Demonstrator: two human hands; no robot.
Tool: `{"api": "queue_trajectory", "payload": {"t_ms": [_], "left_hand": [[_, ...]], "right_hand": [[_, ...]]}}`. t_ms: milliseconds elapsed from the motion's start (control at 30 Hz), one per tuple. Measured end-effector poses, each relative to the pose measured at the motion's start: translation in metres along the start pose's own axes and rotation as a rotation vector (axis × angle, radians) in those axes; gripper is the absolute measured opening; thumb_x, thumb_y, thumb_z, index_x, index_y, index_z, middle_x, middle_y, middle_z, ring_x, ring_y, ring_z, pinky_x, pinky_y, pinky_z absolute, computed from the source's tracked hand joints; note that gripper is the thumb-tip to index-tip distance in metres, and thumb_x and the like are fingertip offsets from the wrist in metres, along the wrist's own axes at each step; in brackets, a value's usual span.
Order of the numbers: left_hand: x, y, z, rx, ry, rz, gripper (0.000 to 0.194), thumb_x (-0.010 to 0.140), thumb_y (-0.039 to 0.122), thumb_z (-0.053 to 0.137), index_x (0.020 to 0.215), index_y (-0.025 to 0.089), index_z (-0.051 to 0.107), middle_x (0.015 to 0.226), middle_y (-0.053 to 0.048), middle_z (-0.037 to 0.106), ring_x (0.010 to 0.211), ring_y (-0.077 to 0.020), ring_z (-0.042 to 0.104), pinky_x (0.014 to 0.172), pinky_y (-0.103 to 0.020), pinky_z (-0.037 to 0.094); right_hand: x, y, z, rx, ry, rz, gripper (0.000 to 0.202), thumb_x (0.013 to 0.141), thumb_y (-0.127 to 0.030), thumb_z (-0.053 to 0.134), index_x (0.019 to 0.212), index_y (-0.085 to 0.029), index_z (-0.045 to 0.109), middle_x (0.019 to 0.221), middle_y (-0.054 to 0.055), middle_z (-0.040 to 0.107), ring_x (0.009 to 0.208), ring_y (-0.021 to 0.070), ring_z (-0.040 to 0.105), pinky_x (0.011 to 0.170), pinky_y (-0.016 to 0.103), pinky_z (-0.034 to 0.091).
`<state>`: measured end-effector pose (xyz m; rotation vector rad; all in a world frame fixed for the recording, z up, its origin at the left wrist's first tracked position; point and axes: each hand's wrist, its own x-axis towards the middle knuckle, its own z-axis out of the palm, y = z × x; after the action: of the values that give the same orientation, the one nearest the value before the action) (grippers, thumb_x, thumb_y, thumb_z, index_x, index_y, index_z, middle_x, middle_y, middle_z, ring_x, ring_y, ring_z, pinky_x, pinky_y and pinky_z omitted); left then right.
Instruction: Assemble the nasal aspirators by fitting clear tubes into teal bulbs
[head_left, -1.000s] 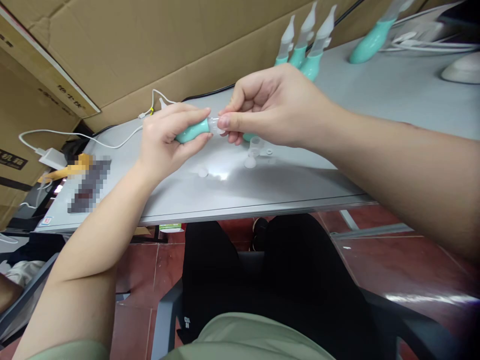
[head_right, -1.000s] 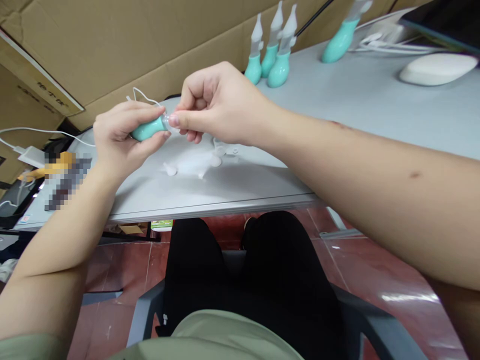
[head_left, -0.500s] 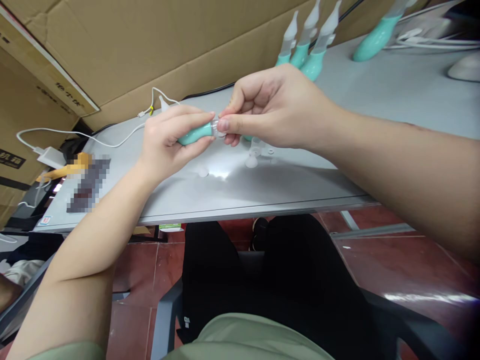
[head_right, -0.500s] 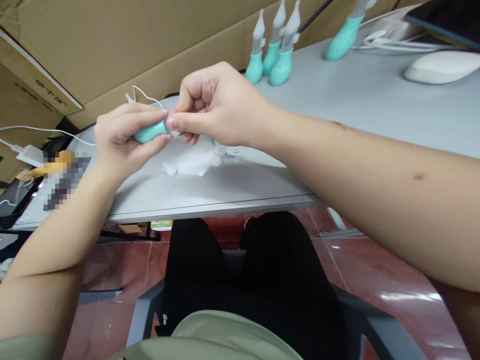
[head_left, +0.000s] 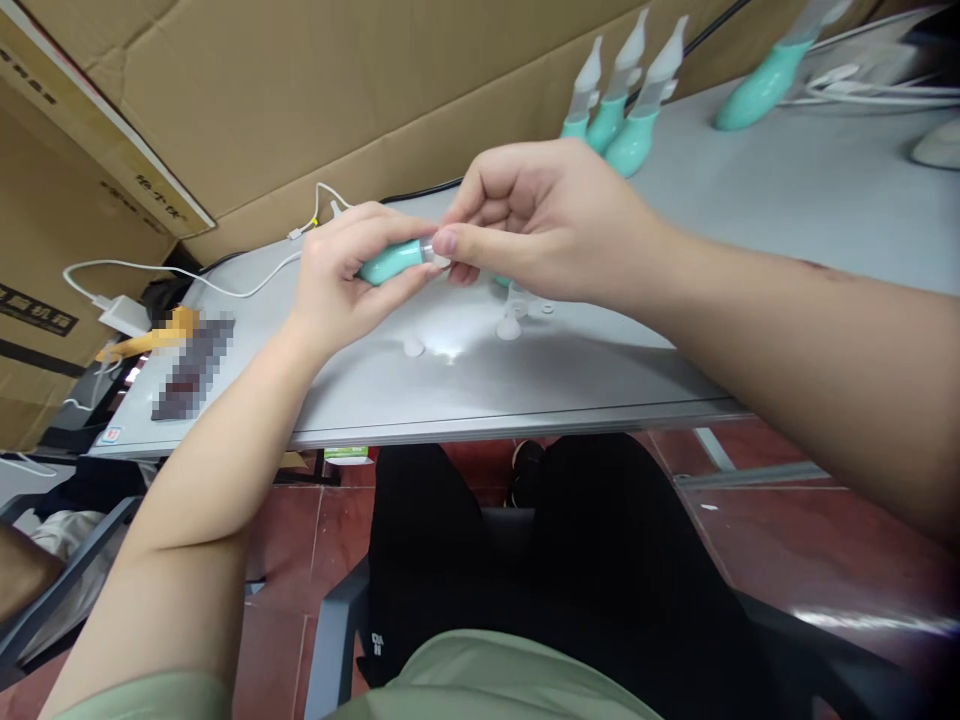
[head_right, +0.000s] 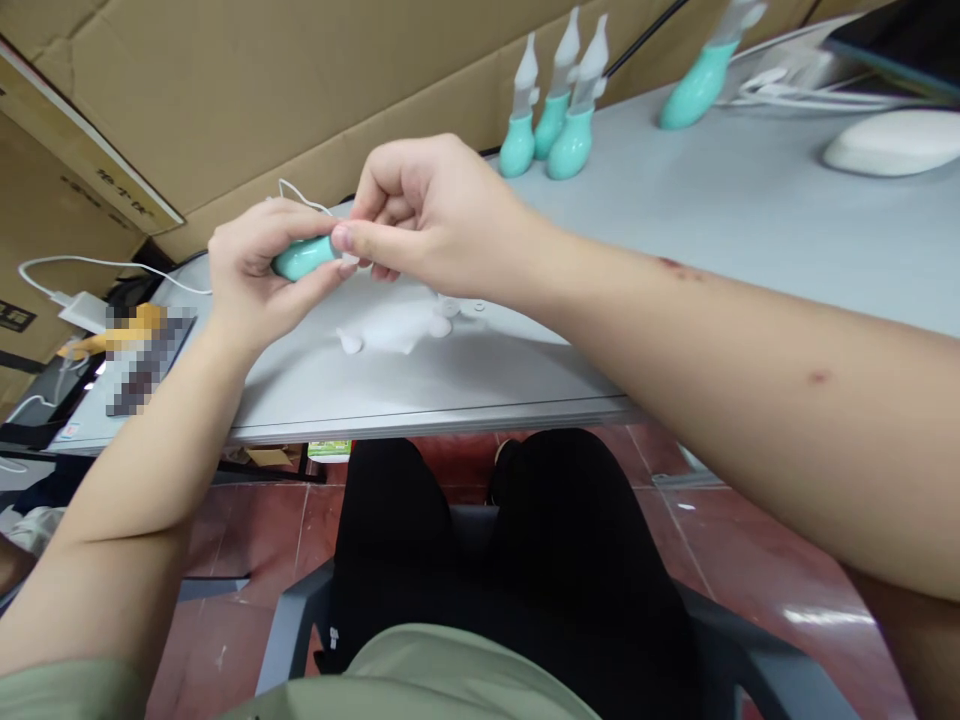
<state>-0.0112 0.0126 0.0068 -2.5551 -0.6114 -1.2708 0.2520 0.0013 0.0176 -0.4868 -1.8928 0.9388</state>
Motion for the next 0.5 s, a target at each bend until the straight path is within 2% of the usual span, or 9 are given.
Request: {"api": "queue_trajectory", "payload": {"t_ms": [100, 200, 267, 333, 500], "left_hand": [[-0.004, -0.016, -0.001, 0.014, -0.003, -0.007, 0.044, 0.112, 0.075, 0.074, 0.131, 0.036, 0.082, 0.113, -0.005, 0.086, 0.102, -0.0280, 0.087, 0.098, -0.052, 0.075], [-0.008, -0.031, 0.000, 0.014, 0.046, 0.016, 0.042, 0.113, 0.072, 0.073, 0.131, 0.035, 0.082, 0.108, -0.005, 0.085, 0.095, -0.0265, 0.085, 0.091, -0.048, 0.074], [-0.009, -0.036, 0.002, 0.005, 0.085, 0.021, 0.045, 0.113, 0.075, 0.071, 0.131, 0.036, 0.082, 0.107, -0.005, 0.083, 0.093, -0.0260, 0.084, 0.089, -0.048, 0.074], [-0.009, -0.038, 0.004, -0.006, 0.104, 0.027, 0.047, 0.112, 0.078, 0.068, 0.130, 0.036, 0.082, 0.106, -0.005, 0.082, 0.094, -0.0260, 0.083, 0.089, -0.049, 0.074], [-0.008, -0.035, 0.001, 0.021, 0.047, -0.051, 0.043, 0.111, 0.073, 0.068, 0.122, 0.035, 0.083, 0.107, -0.004, 0.083, 0.097, -0.0269, 0.082, 0.094, -0.049, 0.073]], "right_hand": [[-0.002, 0.004, -0.002, -0.182, 0.102, -0.130, 0.027, 0.099, -0.018, 0.096, 0.102, -0.024, 0.070, 0.093, 0.003, 0.082, 0.081, 0.0189, 0.075, 0.068, 0.033, 0.057], [-0.005, 0.007, -0.004, -0.395, 0.151, -0.248, 0.024, 0.101, -0.017, 0.089, 0.100, -0.025, 0.066, 0.093, 0.003, 0.077, 0.082, 0.0193, 0.071, 0.071, 0.036, 0.054], [-0.008, 0.008, -0.003, -0.521, 0.074, -0.332, 0.019, 0.105, -0.020, 0.080, 0.095, -0.024, 0.064, 0.092, 0.003, 0.076, 0.082, 0.0201, 0.068, 0.075, 0.038, 0.051], [-0.011, 0.010, 0.000, -0.599, -0.054, -0.420, 0.015, 0.108, -0.023, 0.073, 0.094, -0.024, 0.067, 0.091, 0.003, 0.076, 0.084, 0.0219, 0.068, 0.079, 0.040, 0.051], [-0.014, 0.013, 0.015, -0.799, -0.380, -0.555, 0.019, 0.117, -0.027, 0.064, 0.116, -0.025, 0.083, 0.108, 0.005, 0.083, 0.105, 0.0286, 0.069, 0.094, 0.045, 0.053]]}}
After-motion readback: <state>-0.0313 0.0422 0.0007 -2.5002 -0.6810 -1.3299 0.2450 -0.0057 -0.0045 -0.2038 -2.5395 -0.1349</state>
